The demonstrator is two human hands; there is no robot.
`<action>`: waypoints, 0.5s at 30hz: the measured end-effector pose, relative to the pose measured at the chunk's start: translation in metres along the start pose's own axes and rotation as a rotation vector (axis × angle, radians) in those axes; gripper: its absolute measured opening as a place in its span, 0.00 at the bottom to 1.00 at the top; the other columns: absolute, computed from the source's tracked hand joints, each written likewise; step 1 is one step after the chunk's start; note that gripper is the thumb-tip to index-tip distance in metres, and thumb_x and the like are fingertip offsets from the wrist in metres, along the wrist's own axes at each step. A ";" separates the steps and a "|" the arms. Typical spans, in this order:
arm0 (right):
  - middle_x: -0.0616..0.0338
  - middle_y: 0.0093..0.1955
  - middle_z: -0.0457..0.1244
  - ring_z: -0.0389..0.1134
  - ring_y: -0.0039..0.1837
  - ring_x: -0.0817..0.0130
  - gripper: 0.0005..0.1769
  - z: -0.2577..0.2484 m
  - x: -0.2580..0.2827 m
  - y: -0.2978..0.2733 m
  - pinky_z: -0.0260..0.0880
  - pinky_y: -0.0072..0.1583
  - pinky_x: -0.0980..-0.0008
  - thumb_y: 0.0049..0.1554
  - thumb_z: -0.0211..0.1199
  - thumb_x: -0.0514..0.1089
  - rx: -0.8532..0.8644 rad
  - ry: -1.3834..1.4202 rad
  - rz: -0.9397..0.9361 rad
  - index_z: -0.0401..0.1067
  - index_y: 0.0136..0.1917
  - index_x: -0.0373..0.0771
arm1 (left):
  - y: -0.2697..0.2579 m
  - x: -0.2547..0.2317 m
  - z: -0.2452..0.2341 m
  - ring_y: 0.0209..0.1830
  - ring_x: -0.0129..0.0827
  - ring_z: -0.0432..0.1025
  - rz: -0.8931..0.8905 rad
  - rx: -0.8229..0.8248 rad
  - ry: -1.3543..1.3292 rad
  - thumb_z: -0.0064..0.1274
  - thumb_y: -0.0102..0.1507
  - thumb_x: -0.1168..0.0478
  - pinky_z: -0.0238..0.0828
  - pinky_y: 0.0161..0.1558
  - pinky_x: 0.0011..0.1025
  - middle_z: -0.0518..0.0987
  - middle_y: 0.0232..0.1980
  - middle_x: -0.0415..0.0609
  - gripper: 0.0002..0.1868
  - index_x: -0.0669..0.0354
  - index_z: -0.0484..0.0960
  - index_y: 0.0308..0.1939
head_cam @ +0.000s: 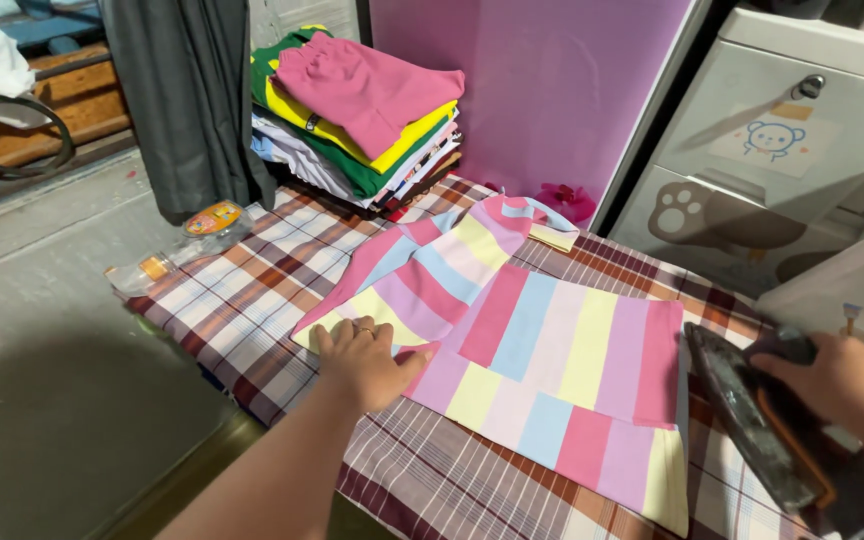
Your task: The person irons a striped garment on a plaid board, folds it into a square, and places it on a stack of colorful clothes next to a white drawer unit.
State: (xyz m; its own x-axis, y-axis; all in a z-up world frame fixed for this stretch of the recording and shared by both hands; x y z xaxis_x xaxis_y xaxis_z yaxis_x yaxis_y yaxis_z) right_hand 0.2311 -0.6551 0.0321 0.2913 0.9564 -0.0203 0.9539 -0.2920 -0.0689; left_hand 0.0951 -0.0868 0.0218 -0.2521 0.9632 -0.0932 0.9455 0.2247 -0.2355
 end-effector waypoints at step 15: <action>0.37 0.47 0.68 0.69 0.46 0.53 0.20 -0.037 0.016 -0.081 0.68 0.46 0.62 0.55 0.72 0.30 -0.821 0.760 -0.220 0.69 0.57 0.19 | -0.001 0.002 -0.004 0.78 0.44 0.53 0.015 0.217 0.050 0.40 0.60 0.22 0.47 0.72 0.52 0.60 0.78 0.51 0.48 0.53 0.68 0.71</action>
State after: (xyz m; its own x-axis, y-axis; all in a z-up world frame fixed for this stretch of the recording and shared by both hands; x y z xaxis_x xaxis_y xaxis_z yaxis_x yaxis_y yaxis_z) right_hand 0.1614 -0.6163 0.0739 -0.1866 0.8208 0.5399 0.6671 -0.2976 0.6830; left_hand 0.0948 -0.0845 0.0252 -0.2226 0.9735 -0.0520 0.8813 0.1782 -0.4377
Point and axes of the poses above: each hand's wrist, its own y-axis towards the middle knuckle, its own z-axis out of the palm, x = y × z, the point moved 8 cm from there along y, towards the middle knuckle
